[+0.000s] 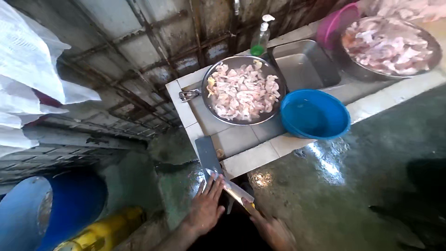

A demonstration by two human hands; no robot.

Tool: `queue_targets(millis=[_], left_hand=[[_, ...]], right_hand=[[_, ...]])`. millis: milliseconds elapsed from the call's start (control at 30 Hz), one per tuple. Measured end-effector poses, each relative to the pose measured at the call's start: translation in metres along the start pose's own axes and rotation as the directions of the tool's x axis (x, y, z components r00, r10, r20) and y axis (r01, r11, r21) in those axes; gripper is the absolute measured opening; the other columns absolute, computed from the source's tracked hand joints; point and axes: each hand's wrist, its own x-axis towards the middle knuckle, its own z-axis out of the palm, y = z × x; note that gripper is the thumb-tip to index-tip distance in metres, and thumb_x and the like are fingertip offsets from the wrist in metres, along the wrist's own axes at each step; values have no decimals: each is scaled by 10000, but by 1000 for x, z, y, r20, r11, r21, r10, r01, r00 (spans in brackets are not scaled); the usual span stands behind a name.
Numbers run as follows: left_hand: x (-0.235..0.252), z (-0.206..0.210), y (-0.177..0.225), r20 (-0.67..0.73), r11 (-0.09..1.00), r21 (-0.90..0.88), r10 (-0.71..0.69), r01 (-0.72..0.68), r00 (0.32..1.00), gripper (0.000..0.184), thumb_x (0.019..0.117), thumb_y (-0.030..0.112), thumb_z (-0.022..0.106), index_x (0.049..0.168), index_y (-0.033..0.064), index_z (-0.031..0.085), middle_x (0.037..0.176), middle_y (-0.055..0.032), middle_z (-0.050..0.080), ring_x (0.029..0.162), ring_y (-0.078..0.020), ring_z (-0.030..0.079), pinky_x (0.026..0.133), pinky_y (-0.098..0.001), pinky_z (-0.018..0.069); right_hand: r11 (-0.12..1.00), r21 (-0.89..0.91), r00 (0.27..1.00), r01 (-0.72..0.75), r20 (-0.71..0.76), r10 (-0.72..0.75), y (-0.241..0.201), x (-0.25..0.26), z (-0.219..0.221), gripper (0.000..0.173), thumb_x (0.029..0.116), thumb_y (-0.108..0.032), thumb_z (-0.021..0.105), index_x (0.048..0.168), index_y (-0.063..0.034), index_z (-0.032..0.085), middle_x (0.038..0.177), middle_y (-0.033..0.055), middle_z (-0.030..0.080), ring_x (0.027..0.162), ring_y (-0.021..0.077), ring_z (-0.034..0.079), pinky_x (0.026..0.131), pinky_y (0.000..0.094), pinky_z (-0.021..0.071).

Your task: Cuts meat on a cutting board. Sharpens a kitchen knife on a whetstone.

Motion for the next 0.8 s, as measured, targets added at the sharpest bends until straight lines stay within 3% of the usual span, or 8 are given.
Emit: queue_targets(millis=[133,267,333,433,533,667,733,800], left_hand=[[29,-41,-58,7,999,42,-29,28,1000,682,1080,385,447,1672,207,160,1745,68,57,1606,-163,-5,1288,-567,100],[67,-85,-113,-74,980,196,-19,33,997,728,1065,437,476,1674,211,148,1747,71,19,1608,-177,-7,1277,-569,136],[61,-78,-105,-79,975,218,-15,32,997,755,1054,472,473,1676,209,134,1748,65,5,1607,-175,-40,1283,-580,113],[26,-37,-44,-5,995,82,-48,49,999,769,1045,492,472,1669,163,165,1749,20,46,1608,-218,-37,1283,-603,63],[-1,-4,1,-36,998,-7,-69,69,997,823,1003,500,550,1656,123,219,1743,-12,106,1609,-265,35,1271,-606,105],[22,-34,-44,-26,994,1,-113,113,993,682,1075,417,430,1666,175,189,1743,58,75,1606,-168,-4,1289,-574,66],[41,-48,-82,-121,989,79,-114,124,986,713,1069,429,457,1672,191,159,1746,63,39,1606,-159,-11,1288,-562,91],[54,-60,-105,-167,982,139,-101,125,981,761,1049,463,488,1672,177,158,1749,45,33,1609,-190,-18,1282,-573,123]], right_hand=[[1000,-20,1000,-3,15,4,-33,77,-9,498,1093,-430,433,1587,-401,383,1246,211,674,770,392,722,675,573,604],[997,-74,1000,22,19,-20,-59,153,-29,499,1105,-440,385,1600,-432,316,1130,183,690,827,370,714,740,541,588],[996,-77,999,46,12,-45,-47,141,-27,496,1104,-453,373,1596,-439,318,1139,177,687,817,366,714,726,547,594],[999,-17,998,50,37,-49,-11,69,-14,492,1090,-445,436,1579,-435,382,1236,207,681,802,400,724,694,593,603],[998,-6,998,58,33,-58,4,17,-8,502,1066,-391,522,1561,-415,437,1133,225,703,685,385,713,599,572,600],[995,-76,993,67,101,-59,-23,83,-27,501,1093,-418,438,1590,-406,378,1224,217,676,794,395,722,684,575,604],[988,-90,990,126,73,-119,-38,135,-36,482,1097,-397,440,1578,-390,405,1186,198,695,808,379,725,710,554,604],[981,-106,987,162,18,-161,-41,164,-31,508,1092,-411,457,1588,-443,351,1134,160,702,783,345,717,690,530,604]])
